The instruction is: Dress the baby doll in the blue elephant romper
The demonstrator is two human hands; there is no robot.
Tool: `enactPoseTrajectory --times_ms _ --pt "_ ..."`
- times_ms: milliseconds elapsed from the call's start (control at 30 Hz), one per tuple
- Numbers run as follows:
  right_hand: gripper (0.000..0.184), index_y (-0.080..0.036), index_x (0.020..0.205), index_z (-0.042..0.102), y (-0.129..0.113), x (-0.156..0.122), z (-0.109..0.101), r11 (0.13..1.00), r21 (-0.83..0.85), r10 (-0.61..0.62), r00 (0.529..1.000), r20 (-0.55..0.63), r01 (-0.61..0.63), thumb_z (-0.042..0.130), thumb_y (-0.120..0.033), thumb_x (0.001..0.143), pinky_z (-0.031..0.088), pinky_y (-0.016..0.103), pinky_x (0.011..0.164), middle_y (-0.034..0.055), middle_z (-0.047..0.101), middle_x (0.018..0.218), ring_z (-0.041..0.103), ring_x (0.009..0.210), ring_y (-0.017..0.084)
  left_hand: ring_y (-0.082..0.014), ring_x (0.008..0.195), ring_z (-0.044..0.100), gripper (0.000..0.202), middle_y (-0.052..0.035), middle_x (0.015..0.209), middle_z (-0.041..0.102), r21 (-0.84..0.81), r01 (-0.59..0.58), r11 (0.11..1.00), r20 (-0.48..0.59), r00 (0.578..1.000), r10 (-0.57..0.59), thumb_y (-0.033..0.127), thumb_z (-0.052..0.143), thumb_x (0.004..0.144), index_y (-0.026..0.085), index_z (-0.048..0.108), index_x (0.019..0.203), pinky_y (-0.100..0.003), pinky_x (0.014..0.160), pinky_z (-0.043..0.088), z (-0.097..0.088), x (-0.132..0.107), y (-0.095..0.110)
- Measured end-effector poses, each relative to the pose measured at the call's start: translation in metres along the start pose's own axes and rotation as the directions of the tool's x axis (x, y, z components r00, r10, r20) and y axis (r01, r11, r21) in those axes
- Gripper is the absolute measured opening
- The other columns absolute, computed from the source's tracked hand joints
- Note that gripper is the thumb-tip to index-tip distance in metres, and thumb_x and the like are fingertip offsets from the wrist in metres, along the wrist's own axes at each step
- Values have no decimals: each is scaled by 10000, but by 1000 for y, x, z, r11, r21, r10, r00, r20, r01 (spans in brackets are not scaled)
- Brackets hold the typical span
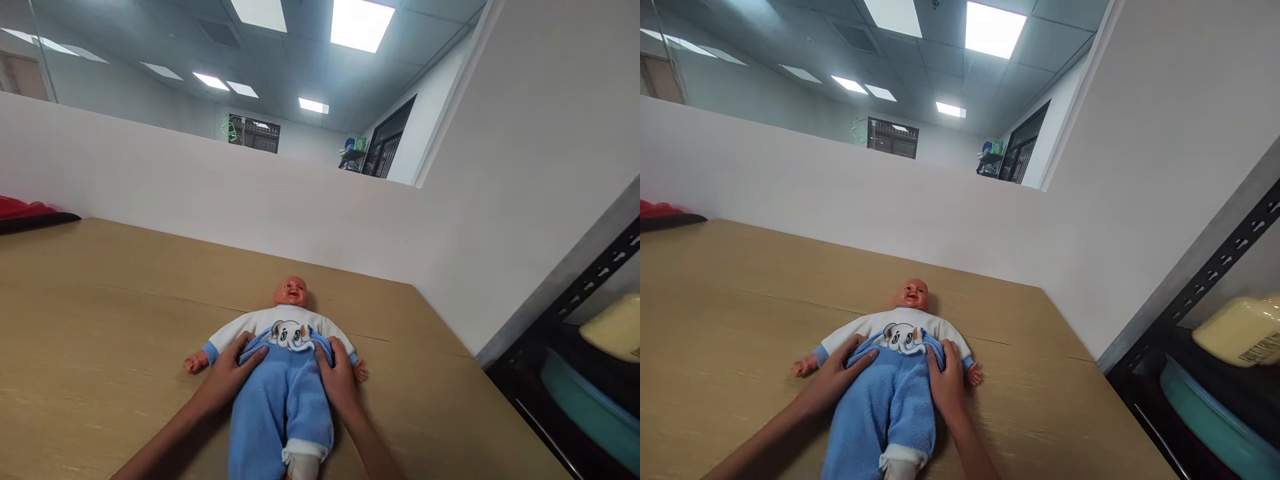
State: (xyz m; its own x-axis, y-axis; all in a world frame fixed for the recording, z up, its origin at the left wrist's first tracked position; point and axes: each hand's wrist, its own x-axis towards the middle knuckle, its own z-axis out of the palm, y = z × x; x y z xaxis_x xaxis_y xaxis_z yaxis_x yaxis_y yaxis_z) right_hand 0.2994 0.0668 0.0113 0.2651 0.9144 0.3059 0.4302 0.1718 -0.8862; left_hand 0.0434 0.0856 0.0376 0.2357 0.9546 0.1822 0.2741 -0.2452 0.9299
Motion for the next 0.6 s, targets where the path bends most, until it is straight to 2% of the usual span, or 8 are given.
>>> enactPoseTrajectory --times_ms 67,167,233,333,467,600 --pt "546 -231 953 627 2 0 0 1000 21 13 1000 -7 -12 548 -769 913 471 381 1006 63 687 987 607 986 260 -332 1093 635 461 -95 1083 691 69 -32 997 -36 999 35 657 573 949 206 646 1012 -430 1057 483 0 -1 0" --pt "553 -237 960 606 4 10 4 996 70 53 999 1 -53 572 -785 894 486 365 988 45 681 959 618 980 255 -326 1164 625 401 -93 1150 713 56 -20 998 -71 997 24 603 533 976 222 611 1074 -434 1101 463 2 10 -5" --pt "594 -223 986 623 6 19 9 989 118 81 996 26 -84 594 -804 867 490 373 1015 60 700 1002 637 1023 266 -327 1156 633 379 -91 1143 728 21 26 999 -90 996 -24 576 512 987 227 579 1119 -458 1113 458 2 22 -10" --pt "663 -181 1072 685 8 28 15 969 201 117 985 130 -142 620 -802 848 505 414 1048 103 749 1095 675 1056 289 -340 1131 649 426 -113 1120 738 -2 57 998 -102 993 -57 597 507 958 208 577 1115 -479 1111 473 2 40 -12" --pt "625 -183 1180 760 13 24 3 930 281 148 942 300 -236 692 -699 834 506 461 1100 125 776 1260 689 1172 316 -339 1189 664 516 -131 1204 762 -60 48 997 -2 999 -48 637 553 933 181 673 1140 -430 1106 514 -3 40 -9" --pt "455 -208 1151 812 14 2 -36 901 284 177 876 448 -327 693 -482 808 518 487 1100 98 816 1187 714 1141 317 -358 1229 667 466 -92 1245 774 -66 94 993 168 982 -81 617 613 912 219 766 1101 -449 1141 502 -27 20 -13"
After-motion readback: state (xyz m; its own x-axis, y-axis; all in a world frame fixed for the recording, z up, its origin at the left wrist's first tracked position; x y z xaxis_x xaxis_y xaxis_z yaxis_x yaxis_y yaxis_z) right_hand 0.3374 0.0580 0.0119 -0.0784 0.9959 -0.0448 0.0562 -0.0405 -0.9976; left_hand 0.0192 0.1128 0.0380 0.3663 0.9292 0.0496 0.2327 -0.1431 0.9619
